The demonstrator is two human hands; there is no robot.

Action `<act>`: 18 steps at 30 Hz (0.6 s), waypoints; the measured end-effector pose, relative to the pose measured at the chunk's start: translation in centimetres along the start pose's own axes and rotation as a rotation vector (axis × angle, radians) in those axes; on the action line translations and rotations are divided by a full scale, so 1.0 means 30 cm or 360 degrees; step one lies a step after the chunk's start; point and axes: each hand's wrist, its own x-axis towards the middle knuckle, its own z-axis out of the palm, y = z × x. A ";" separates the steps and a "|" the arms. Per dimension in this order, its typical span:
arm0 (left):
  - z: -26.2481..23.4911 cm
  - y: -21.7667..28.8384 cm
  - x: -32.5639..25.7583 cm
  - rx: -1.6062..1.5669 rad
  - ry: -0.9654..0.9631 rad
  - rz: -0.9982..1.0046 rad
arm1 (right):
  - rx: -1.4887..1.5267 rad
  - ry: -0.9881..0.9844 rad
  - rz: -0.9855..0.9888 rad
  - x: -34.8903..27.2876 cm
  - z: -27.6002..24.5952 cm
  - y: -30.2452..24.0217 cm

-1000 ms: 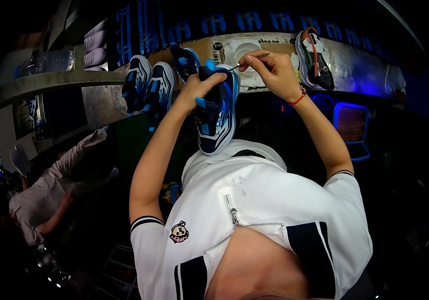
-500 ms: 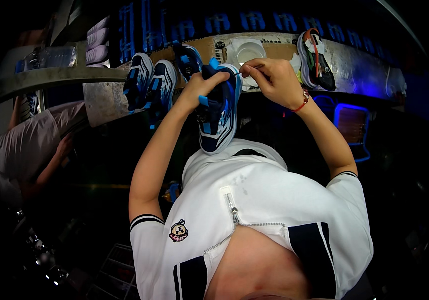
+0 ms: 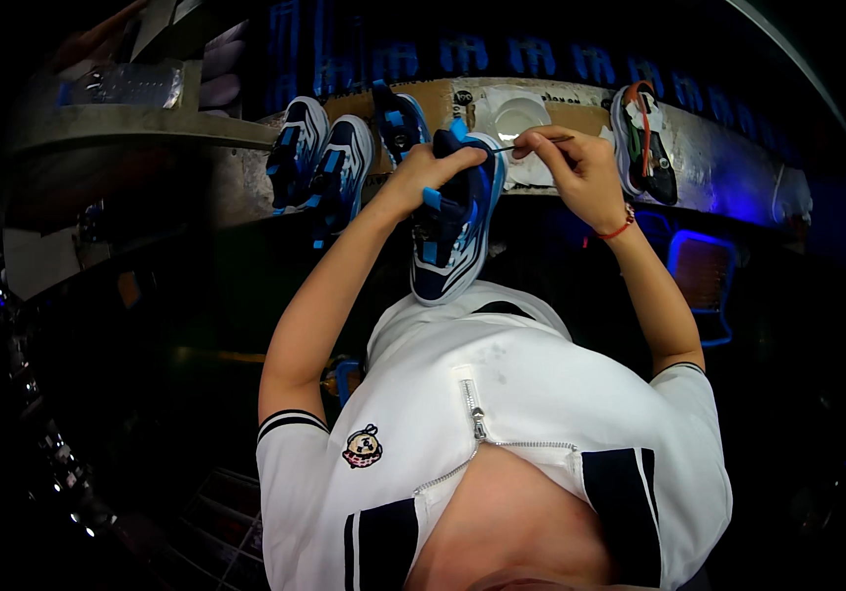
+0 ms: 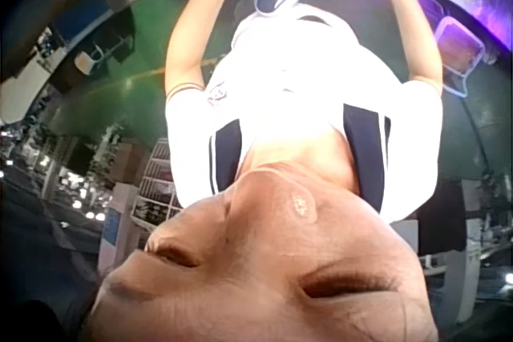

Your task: The person picks up shoes from a cart, places them on a conveyor station, and uses a brush to apply a liquid from a small dish to the heel area of the shoes one at a time.

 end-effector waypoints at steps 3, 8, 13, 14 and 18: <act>-0.023 0.020 -0.003 -0.0018 -0.0013 0.0034 | 0.0451 0.0301 -0.0081 -0.013 -0.032 0.018; -0.216 0.015 -0.031 -0.0786 0.0120 -0.0073 | 0.0617 0.0499 0.0012 -0.030 -0.096 0.032; -0.404 0.035 -0.154 -0.1186 0.0413 0.0025 | 0.0651 0.0393 0.0032 -0.062 -0.056 0.078; -0.428 0.027 -0.180 -0.1206 0.0451 0.0048 | 0.0688 0.0369 0.0058 -0.062 -0.035 0.087; -0.511 -0.075 -0.226 -0.1214 0.0530 -0.0028 | 0.0276 0.0238 -0.0006 -0.022 0.097 0.100</act>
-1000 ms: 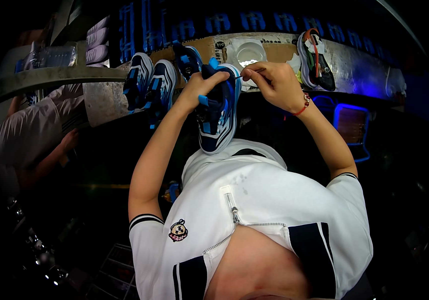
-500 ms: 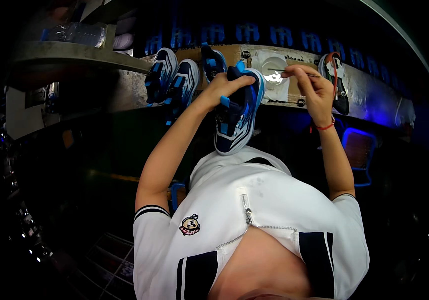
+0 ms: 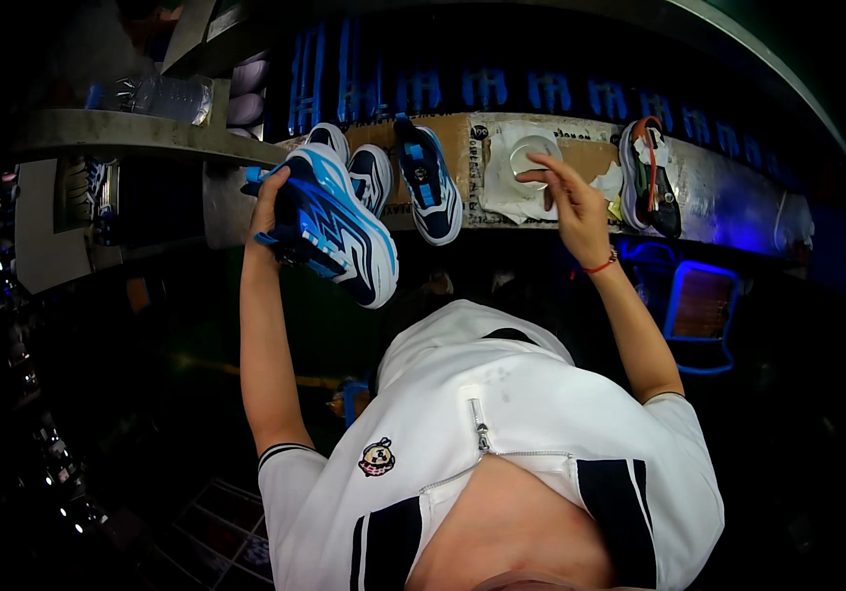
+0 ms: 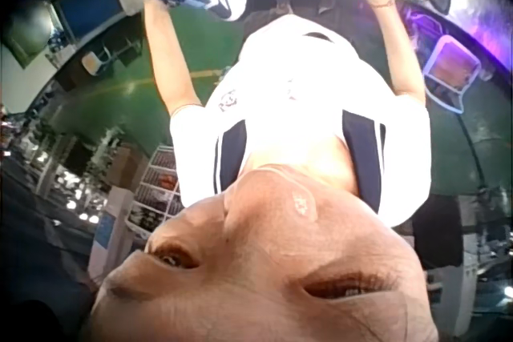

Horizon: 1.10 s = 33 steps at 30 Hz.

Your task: The person picks up shoes from a cart, places them on a conveyor station, and uses a brush to apply a liquid from a small dish to the heel area of the shoes one at a time.

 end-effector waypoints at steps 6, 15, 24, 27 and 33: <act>-0.010 -0.101 0.002 0.0141 0.0110 -0.0144 | -0.0387 -0.0290 -0.0176 0.077 0.300 0.143; 0.027 -0.175 0.072 0.0256 0.0075 0.0009 | -0.0726 -0.0275 -0.0252 0.146 0.546 0.209; 0.059 -0.204 0.169 0.0473 0.0030 -0.0029 | -0.0662 -0.0359 -0.0337 0.186 0.449 0.188; 0.086 -0.198 0.201 0.0547 0.0030 -0.0055 | -0.0680 -0.0338 -0.0299 0.178 0.400 0.159; 0.129 -0.220 0.358 0.0741 -0.0052 -0.0039 | -0.0729 -0.0298 -0.0197 0.148 0.377 0.181</act>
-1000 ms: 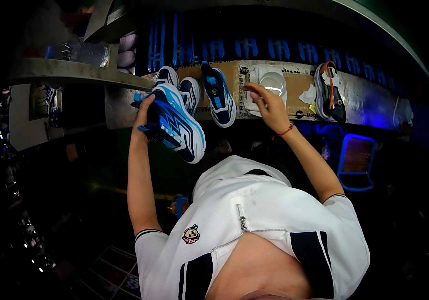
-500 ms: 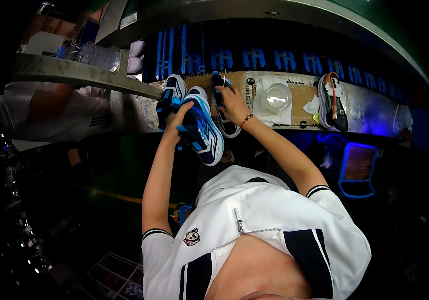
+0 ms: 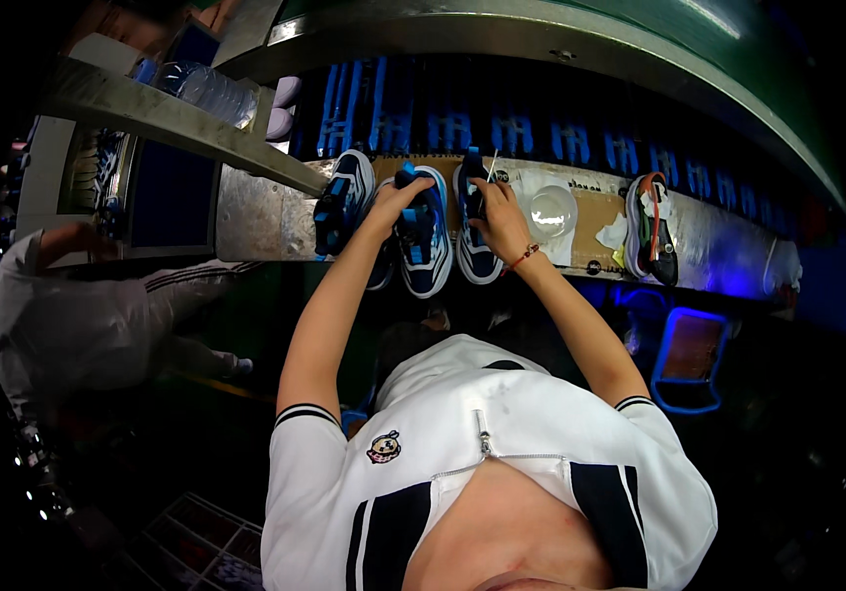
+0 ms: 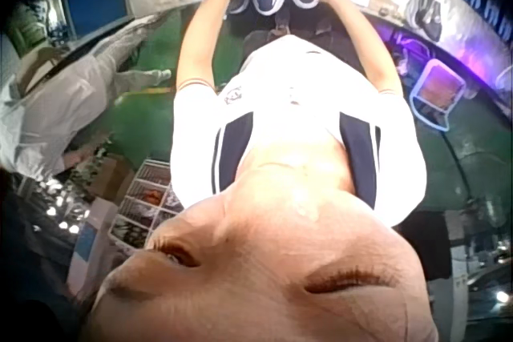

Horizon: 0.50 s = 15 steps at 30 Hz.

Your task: The person picks up shoes from a cart, places them on a conveyor station, and uses a brush to apply a liquid from a small dish to the heel area of the shoes one at a time.

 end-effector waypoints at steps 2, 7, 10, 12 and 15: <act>0.016 -0.014 0.063 0.0077 0.0001 0.0019 | 0.0008 0.0032 0.0047 -0.010 0.007 -0.005; 0.064 -0.049 0.158 0.0043 -0.0112 -0.0016 | -0.0069 0.0085 0.0048 -0.031 0.006 0.008; 0.063 -0.074 0.197 0.0102 -0.0113 -0.0051 | -0.0065 0.0081 0.0039 -0.027 0.011 0.001; 0.080 -0.053 0.171 0.0325 0.0050 -0.0100 | -0.0084 0.0101 0.0025 -0.026 0.021 0.006; 0.038 -0.131 0.216 0.0013 -0.0010 0.0026 | -0.0093 0.0123 -0.0028 -0.019 0.049 0.011</act>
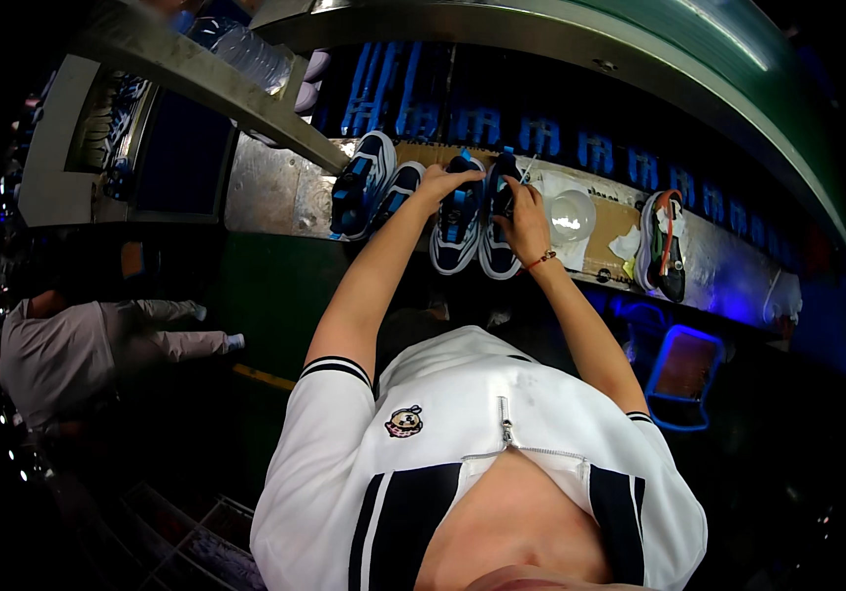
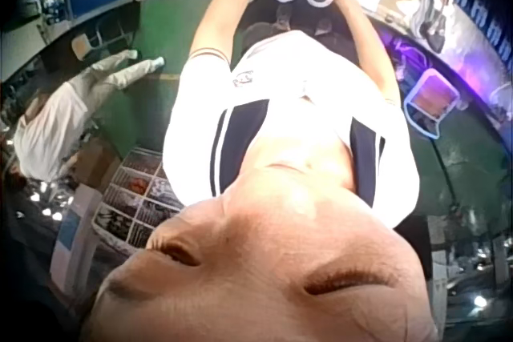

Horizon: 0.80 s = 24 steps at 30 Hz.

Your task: The person picks up shoes from a cart, places them on a conveyor station, and uses a brush to apply a liquid from a small dish to the heel area of the shoes one at a time.

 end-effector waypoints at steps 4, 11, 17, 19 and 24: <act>0.047 0.020 -0.137 0.0073 0.0388 0.0402 | 0.0040 -0.0044 0.0060 -0.003 -0.017 0.024; -0.185 -0.032 -0.445 0.0639 0.0724 0.1393 | 0.0041 0.0100 -0.0035 -0.012 -0.110 -0.031; -0.405 -0.077 -0.593 0.1618 0.0387 0.1687 | 0.0174 0.0066 -0.0105 -0.039 -0.168 -0.080; -0.429 -0.092 -0.614 0.1864 0.0108 0.1720 | 0.0174 0.0031 -0.0143 -0.053 -0.183 -0.084; -0.442 -0.118 -0.591 0.2599 -0.0373 0.1799 | 0.0218 -0.0045 -0.0179 -0.084 -0.224 -0.091</act>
